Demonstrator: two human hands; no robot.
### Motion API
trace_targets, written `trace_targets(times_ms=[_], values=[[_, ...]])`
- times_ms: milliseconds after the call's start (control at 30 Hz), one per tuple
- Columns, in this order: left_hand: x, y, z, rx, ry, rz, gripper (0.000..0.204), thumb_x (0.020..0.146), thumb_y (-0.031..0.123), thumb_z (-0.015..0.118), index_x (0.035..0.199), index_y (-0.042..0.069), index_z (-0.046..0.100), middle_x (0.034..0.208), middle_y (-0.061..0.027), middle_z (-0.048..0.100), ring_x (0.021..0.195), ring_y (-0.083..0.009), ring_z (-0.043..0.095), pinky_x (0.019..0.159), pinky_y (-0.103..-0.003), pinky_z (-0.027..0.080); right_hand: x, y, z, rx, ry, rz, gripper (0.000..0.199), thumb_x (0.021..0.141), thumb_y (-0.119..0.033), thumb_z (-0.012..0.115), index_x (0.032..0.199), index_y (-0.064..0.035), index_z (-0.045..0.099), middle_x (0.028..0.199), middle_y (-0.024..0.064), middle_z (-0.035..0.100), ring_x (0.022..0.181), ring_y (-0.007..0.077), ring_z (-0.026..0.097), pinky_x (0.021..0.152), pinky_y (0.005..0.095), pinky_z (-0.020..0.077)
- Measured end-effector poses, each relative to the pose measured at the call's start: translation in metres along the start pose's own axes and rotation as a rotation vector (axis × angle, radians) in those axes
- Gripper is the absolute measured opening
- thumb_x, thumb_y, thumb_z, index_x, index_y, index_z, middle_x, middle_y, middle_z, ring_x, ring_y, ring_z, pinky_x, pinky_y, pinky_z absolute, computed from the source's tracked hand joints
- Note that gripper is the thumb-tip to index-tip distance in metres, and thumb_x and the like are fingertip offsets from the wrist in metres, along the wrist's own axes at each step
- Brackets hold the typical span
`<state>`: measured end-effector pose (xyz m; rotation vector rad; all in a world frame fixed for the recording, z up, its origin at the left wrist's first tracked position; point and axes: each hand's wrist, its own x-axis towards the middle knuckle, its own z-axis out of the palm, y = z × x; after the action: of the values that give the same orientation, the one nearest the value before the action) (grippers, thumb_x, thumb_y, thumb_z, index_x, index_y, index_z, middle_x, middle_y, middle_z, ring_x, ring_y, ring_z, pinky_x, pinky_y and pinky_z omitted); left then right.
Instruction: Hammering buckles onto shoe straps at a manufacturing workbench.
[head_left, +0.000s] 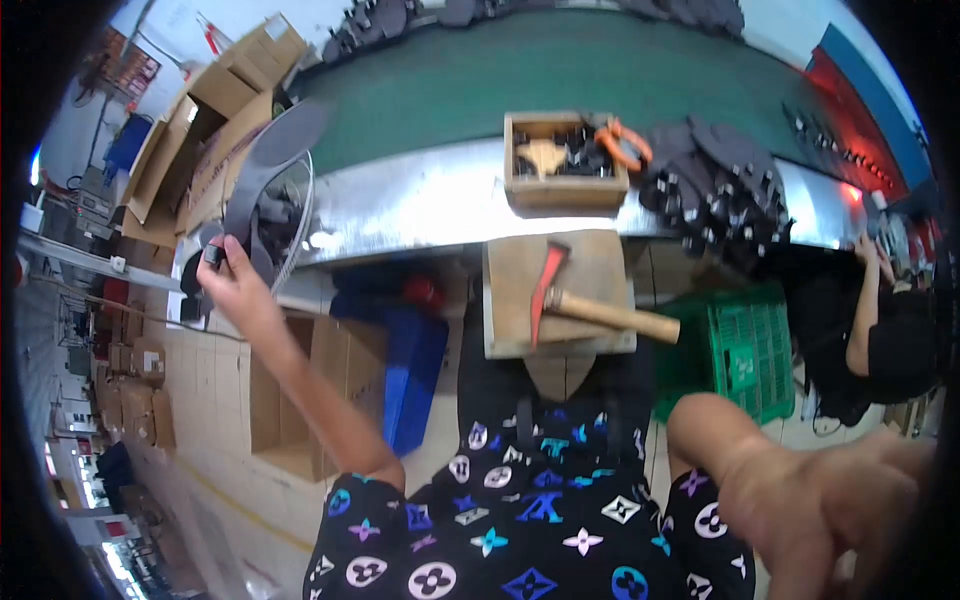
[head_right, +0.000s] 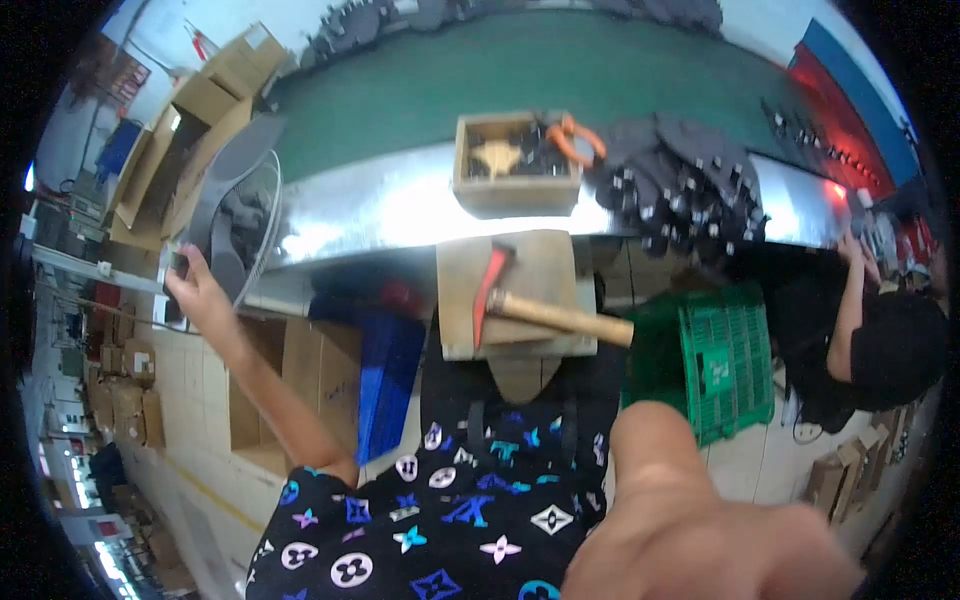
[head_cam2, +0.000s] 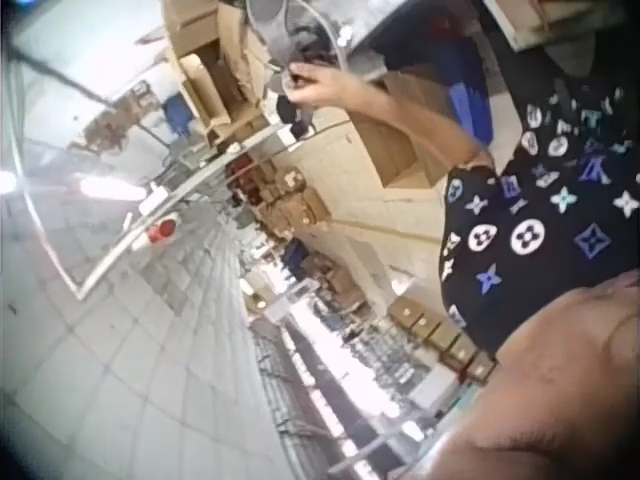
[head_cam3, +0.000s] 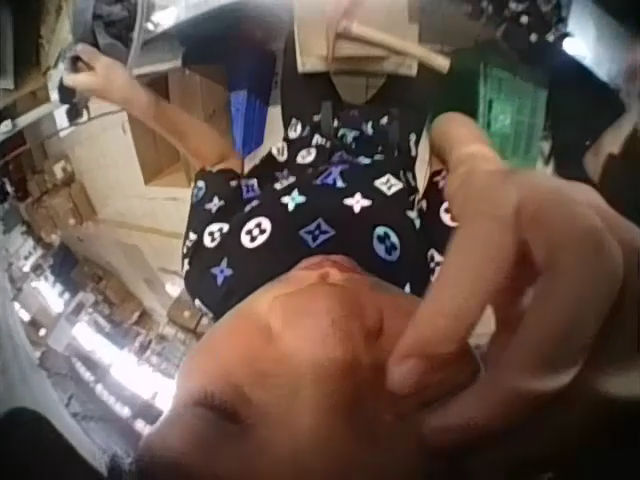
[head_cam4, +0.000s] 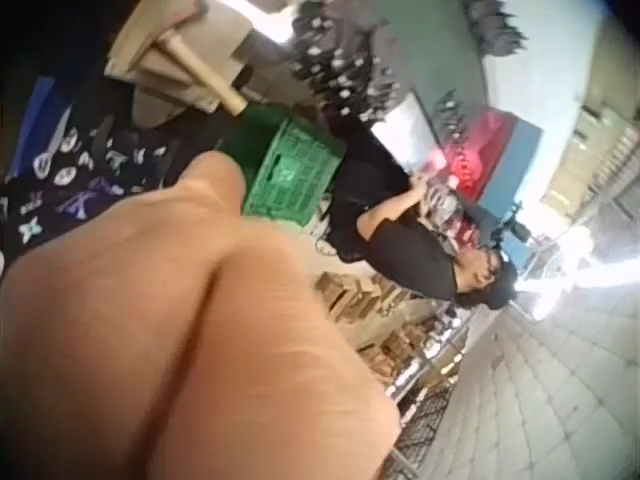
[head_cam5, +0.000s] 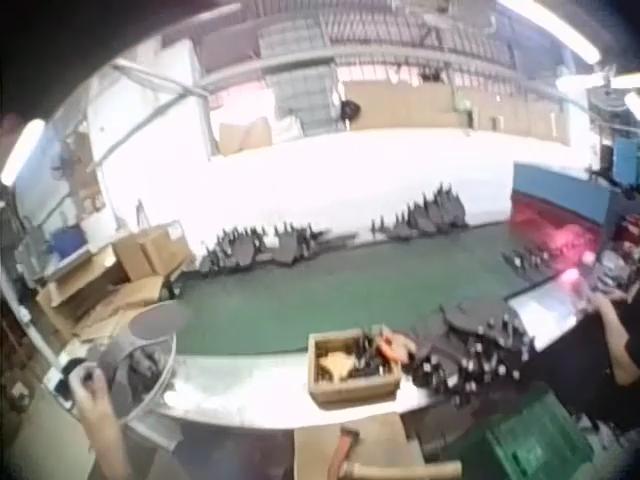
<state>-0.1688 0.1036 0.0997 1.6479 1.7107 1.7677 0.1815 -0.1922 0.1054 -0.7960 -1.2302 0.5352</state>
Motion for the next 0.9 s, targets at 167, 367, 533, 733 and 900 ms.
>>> trace_targets(times_ms=[167, 367, 533, 733, 900], values=[[0.027, -0.031, -0.002, 0.414, 0.197, 0.082, 0.070, 0.096, 0.040, 0.062, 0.142, -0.007, 0.037, 0.140, -0.0278, 0.046, 0.130, -0.0395, 0.047, 0.109, -0.046, 0.037, 0.006, -0.005, 0.007, -0.130, 0.068, -0.046, 0.029, 0.083, -0.003, 0.063, 0.112, 0.0034, 0.064, 0.121, 0.0161, 0.065, 0.114, 0.0253, 0.062, 0.098, 0.0392, 0.0489], [-0.073, 0.076, 0.138, 0.012, -0.550, 0.335, 0.048, 0.098, 0.028, 0.059, 0.131, -0.005, 0.053, 0.135, -0.0229, 0.055, 0.128, -0.0340, 0.050, 0.110, -0.040, 0.036, -0.008, -0.025, -0.013, -0.307, 0.164, -0.064, 0.031, 0.083, -0.004, 0.062, 0.114, 0.0031, 0.063, 0.121, 0.0161, 0.064, 0.114, 0.0254, 0.061, 0.098, 0.0389, 0.0481], [-0.175, 0.155, 0.257, -0.367, -1.064, 0.571, 0.031, 0.092, 0.014, 0.063, 0.118, -0.002, 0.062, 0.101, -0.0205, 0.066, 0.092, -0.0336, 0.065, 0.082, -0.040, 0.050, -0.034, -0.051, -0.020, -0.420, 0.230, -0.065, 0.033, 0.083, -0.004, 0.062, 0.115, 0.0028, 0.061, 0.121, 0.0160, 0.063, 0.115, 0.0255, 0.059, 0.097, 0.0386, 0.0474], [-0.320, 0.250, 0.360, -0.227, -1.130, 0.990, 0.054, 0.089, 0.038, 0.064, 0.119, -0.006, 0.061, 0.124, -0.0250, 0.061, 0.123, -0.0383, 0.053, 0.110, -0.054, 0.034, -0.055, -0.074, -0.048, -0.557, 0.325, -0.071, 0.034, 0.083, -0.004, 0.062, 0.117, 0.0025, 0.060, 0.121, 0.0159, 0.061, 0.115, 0.0256, 0.058, 0.097, 0.0383, 0.0466], [-0.377, 0.255, 0.426, 0.005, -1.000, 0.832, 0.045, 0.084, 0.033, 0.065, 0.107, -0.006, 0.071, 0.141, -0.0314, 0.048, 0.140, -0.0445, 0.036, 0.116, -0.064, 0.008, -0.059, -0.080, -0.042, -0.618, 0.353, -0.085, 0.036, 0.083, -0.004, 0.061, 0.118, 0.0022, 0.058, 0.121, 0.0159, 0.060, 0.115, 0.0257, 0.056, 0.097, 0.0380, 0.0460]])
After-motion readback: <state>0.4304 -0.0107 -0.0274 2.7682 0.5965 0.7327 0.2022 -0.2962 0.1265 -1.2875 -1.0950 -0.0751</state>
